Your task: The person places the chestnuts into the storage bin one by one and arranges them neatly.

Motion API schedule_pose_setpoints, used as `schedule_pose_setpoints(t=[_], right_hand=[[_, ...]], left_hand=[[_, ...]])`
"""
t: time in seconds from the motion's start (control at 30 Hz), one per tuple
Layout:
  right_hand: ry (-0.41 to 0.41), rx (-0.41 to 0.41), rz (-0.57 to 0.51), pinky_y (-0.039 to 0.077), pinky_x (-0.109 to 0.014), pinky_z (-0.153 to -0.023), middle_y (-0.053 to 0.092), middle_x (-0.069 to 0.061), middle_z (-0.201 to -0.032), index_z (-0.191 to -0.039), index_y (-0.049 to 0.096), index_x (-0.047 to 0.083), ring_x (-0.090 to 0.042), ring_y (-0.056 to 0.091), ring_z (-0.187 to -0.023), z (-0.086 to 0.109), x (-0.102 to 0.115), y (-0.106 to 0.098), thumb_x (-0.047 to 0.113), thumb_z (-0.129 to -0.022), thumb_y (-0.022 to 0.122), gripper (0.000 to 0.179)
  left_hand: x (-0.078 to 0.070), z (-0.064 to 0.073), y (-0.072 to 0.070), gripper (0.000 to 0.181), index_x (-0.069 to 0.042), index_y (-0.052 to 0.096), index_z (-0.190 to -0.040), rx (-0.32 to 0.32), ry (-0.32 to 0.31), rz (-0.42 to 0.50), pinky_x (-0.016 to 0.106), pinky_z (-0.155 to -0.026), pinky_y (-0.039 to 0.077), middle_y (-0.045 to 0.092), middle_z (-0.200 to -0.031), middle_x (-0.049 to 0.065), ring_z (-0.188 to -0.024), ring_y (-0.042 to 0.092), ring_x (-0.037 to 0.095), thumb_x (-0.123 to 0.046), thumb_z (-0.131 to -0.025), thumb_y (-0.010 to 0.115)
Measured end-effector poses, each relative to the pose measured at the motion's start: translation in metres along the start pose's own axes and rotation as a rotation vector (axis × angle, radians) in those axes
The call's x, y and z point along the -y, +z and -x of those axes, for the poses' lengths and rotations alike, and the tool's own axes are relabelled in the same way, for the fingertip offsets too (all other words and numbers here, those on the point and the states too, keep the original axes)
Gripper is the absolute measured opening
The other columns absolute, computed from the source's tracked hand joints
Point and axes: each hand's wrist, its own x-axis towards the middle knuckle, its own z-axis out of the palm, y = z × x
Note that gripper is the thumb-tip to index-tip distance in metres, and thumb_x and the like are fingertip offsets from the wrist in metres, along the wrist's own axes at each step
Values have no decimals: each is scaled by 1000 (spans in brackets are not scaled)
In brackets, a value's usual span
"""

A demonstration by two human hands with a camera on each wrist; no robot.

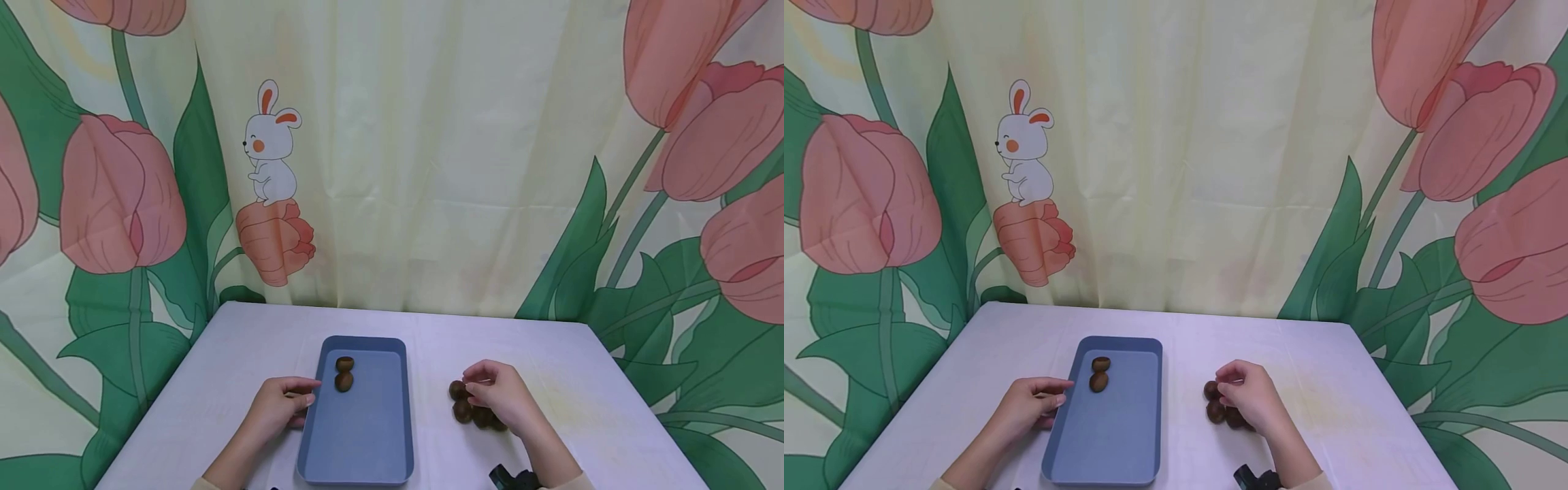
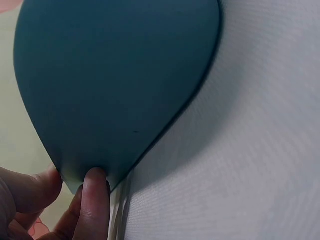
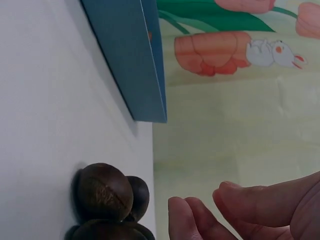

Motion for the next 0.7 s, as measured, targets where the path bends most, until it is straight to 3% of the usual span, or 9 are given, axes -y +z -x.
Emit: schedule_pose_setpoints(t=[0.43,0.7], right_hand=[[58,-40,25,68,-34,-78,75,-21,-116,-118,71,-7,-22,71,-99,3,-25,-26,-6,-96,70,22],[66,-71,108,66,-38,-81,77,-19,-113,-119,72,-5,-19,71,-97,5,-25,-38,-1,-97,72,22]], left_hand=[[0,-1,1,27,-6,82,-119,1,-3,8,38,-64,66,79,-117,15,-84,74,17,2,-94,78],[2,-1,1,26,-6,82,-119,-1,-3,6,38,-64,66,79,-115,14,-84,74,17,1,-94,78]])
